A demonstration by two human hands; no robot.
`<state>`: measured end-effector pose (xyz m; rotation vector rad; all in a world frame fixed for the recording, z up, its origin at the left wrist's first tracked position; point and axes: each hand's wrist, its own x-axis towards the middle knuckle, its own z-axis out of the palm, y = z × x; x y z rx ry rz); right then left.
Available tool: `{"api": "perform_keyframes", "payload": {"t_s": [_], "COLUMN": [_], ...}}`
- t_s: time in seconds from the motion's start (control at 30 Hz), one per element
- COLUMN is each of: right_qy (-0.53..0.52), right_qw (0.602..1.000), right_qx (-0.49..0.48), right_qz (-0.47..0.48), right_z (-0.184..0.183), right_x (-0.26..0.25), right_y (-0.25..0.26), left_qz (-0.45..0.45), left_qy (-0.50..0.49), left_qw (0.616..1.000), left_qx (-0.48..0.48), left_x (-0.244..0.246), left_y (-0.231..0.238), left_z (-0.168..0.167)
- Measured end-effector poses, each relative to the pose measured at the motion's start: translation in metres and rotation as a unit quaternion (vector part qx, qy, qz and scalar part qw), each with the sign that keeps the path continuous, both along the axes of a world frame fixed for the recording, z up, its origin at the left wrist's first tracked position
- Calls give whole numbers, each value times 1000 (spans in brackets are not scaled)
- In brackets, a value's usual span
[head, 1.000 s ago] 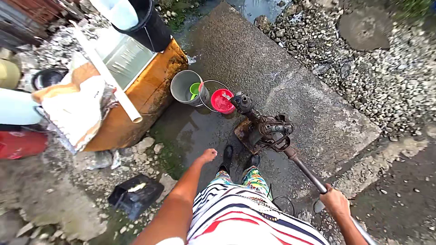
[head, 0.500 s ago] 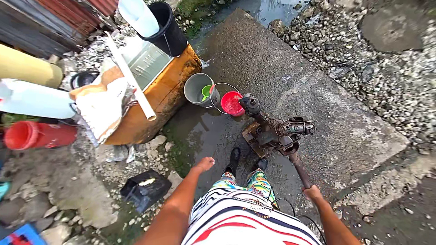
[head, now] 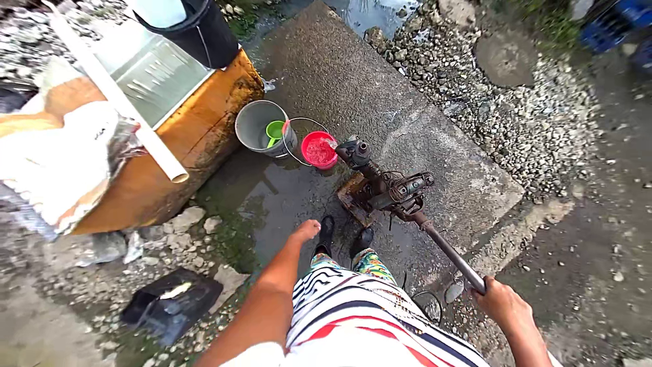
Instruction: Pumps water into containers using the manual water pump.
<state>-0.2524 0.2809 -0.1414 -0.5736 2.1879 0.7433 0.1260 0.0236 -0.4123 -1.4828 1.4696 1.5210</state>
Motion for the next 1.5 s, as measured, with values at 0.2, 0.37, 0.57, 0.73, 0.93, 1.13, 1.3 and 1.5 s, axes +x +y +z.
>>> {"api": "perform_keyframes", "payload": {"t_s": [0.2, 0.37, 0.57, 0.73, 0.93, 1.13, 1.3, 1.5], "right_qy": [-10, -17, -87, -141, -152, -49, -4, -28], "right_qw": [996, 996, 990, 974, 971, 997, 1000, 995], "right_qx": [-40, -82, -108, -110, -88, -36, -20, -34], "right_qz": [-74, 21, 5, -140, -162, -37, 11, -86], "right_z": [-114, -174, -267, -309, -251, -58, 4, -109], "right_x": [-35, -89, -104, -82, -27, -21, -4, -30], "right_y": [48, 54, 49, 30, 67, 50, 3, 47], "left_qz": [0, 25, 39, 17, 19, 4, 0, 2], "left_qy": [8, -54, -73, -62, -78, -65, -14, 33], "left_qw": [1000, 998, 996, 997, 997, 998, 1000, 999], "left_qx": [-17, -21, -39, -49, -6, 20, 1, -23], "left_x": [-6, 17, 32, 49, 55, 32, -2, -26], "left_y": [-2, 10, 24, 34, 40, 28, 6, -6], "left_z": [18, 32, 53, 58, 38, 17, 11, 29]}}
